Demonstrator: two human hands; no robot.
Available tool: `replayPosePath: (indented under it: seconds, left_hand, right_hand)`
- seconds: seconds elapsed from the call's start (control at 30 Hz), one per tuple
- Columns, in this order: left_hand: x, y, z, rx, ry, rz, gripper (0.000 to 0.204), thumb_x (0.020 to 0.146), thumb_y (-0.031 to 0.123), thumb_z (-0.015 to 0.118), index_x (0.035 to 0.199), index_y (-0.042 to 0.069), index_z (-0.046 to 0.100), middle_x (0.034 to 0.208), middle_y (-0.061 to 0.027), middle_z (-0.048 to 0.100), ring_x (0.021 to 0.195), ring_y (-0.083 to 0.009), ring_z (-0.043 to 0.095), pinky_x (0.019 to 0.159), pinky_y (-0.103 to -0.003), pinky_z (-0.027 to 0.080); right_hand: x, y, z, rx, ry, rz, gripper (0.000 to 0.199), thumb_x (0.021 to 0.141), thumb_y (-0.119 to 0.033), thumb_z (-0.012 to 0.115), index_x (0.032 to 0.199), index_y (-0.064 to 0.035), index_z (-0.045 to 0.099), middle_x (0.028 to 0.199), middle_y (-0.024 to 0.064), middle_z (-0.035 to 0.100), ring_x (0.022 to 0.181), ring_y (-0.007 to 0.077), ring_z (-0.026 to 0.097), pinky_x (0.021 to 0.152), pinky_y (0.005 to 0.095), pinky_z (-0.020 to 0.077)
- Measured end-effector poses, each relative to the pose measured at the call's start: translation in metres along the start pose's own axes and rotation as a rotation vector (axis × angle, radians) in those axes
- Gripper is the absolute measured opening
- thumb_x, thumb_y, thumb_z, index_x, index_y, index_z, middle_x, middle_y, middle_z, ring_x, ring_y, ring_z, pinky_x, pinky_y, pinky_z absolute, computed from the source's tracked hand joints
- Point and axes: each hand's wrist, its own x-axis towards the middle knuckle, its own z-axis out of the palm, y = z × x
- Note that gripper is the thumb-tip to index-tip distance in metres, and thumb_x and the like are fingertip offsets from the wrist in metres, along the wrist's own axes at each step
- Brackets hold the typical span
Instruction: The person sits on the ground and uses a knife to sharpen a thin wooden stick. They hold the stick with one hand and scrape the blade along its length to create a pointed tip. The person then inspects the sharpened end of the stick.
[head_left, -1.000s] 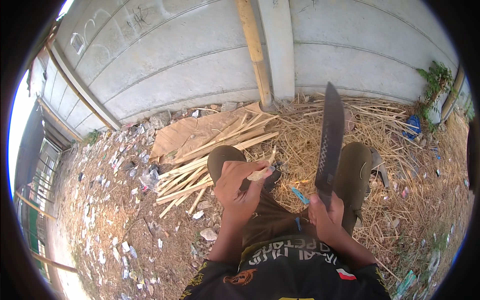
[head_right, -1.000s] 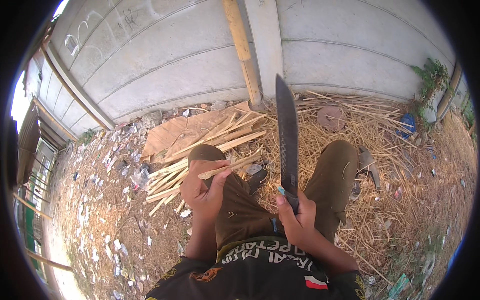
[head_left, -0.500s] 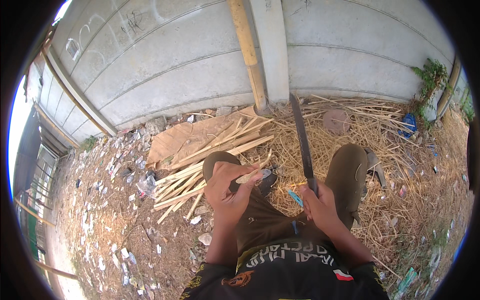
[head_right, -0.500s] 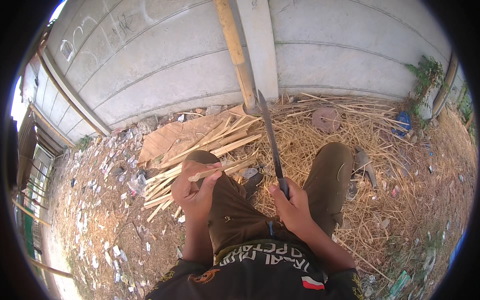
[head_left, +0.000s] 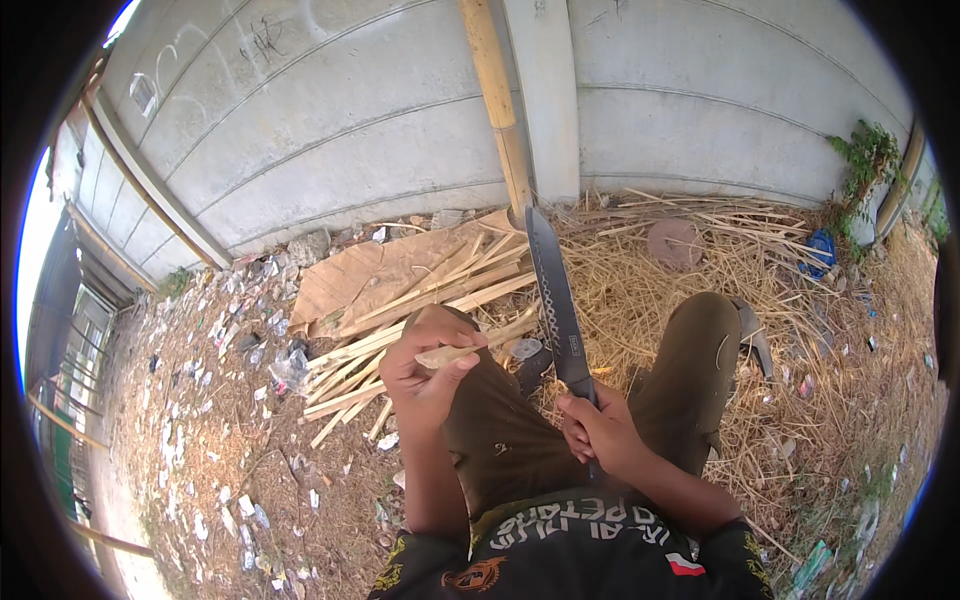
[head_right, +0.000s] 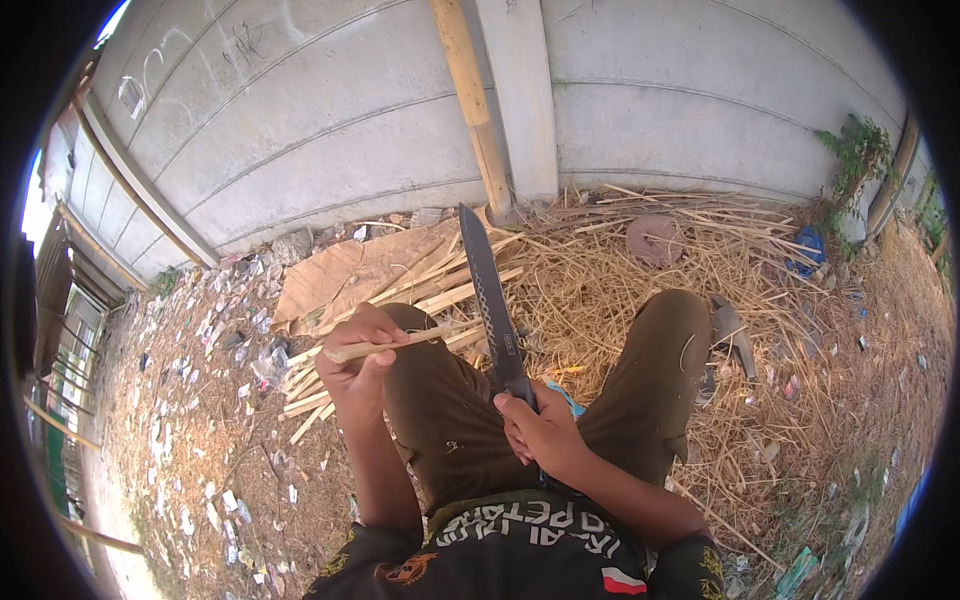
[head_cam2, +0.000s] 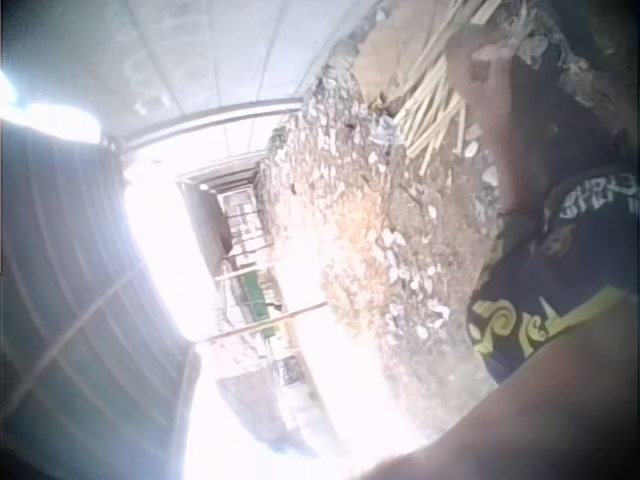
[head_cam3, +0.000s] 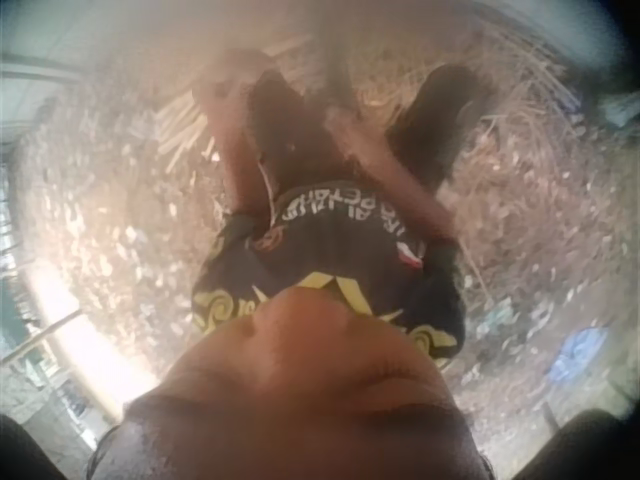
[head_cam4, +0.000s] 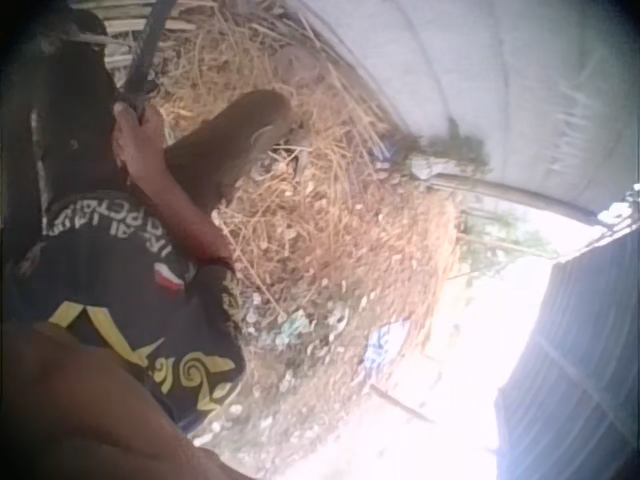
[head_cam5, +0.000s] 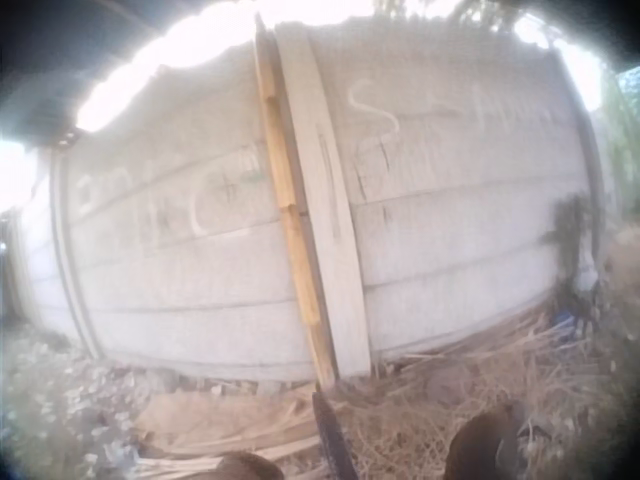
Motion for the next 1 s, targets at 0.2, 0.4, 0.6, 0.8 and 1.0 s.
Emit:
replayPosePath:
  seconds: [0.2, 0.4, 0.6, 0.8, 1.0]
  left_hand:
    - [0.075, -0.038, 0.016, -0.036, 0.432, 0.011, 0.035, 0.104, 0.038, 0.056, 0.101, 0.004, 0.055, 0.083, -0.0068, 0.055, 0.08, -0.0156, 0.054, 0.079, -0.031, 0.044]
    - [0.111, -0.073, 0.036, -0.201, 0.429, 0.018, 0.055, 0.1, 0.063, 0.047, 0.083, 0.011, 0.047, 0.061, 0.0022, 0.038, 0.054, -0.0089, 0.036, 0.051, -0.024, 0.03]
    - [0.094, -0.072, 0.031, -0.316, 0.382, 0.074, 0.063, 0.097, 0.072, 0.038, 0.079, 0.012, 0.046, 0.056, 0.0045, 0.034, 0.044, -0.0073, 0.028, 0.041, -0.023, 0.022]
    - [0.095, -0.073, 0.036, -0.134, 0.378, 0.152, 0.057, 0.1, 0.065, 0.041, 0.084, 0.011, 0.047, 0.06, 0.0026, 0.04, 0.046, -0.0075, 0.033, 0.042, -0.023, 0.025]
    - [0.098, -0.067, 0.041, 0.07, 0.153, 0.157, 0.047, 0.104, 0.051, 0.046, 0.092, 0.008, 0.058, 0.083, -0.0045, 0.053, 0.084, -0.0204, 0.05, 0.076, -0.038, 0.042]
  right_hand:
    - [0.031, -0.067, 0.012, 0.053, 0.049, -0.291, 0.021, 0.102, -0.02, 0.056, 0.087, -0.0082, 0.047, 0.056, -0.0031, 0.042, 0.041, 0.0061, 0.041, 0.039, 0.0249, 0.0373]
    - [0.105, -0.084, -0.003, -0.043, 0.168, -0.378, 0.025, 0.101, -0.02, 0.055, 0.081, -0.0105, 0.044, 0.056, -0.0028, 0.04, 0.041, 0.0069, 0.039, 0.039, 0.0255, 0.0375]
    - [0.108, -0.027, -0.031, 0.045, 0.272, -0.033, 0.03, 0.103, -0.025, 0.054, 0.079, -0.0094, 0.044, 0.055, -0.0024, 0.041, 0.039, 0.0081, 0.039, 0.039, 0.0262, 0.0357]
    - [0.085, -0.027, -0.028, -0.119, -0.035, 0.024, 0.044, 0.108, -0.042, 0.044, 0.08, -0.0086, 0.046, 0.057, -0.0035, 0.042, 0.047, 0.0048, 0.042, 0.043, 0.0237, 0.0343]
    - [0.064, -0.036, -0.02, -0.172, -0.106, 0.067, 0.049, 0.109, -0.045, 0.039, 0.08, -0.0069, 0.047, 0.061, -0.0033, 0.044, 0.055, 0.0055, 0.044, 0.05, 0.0251, 0.037]
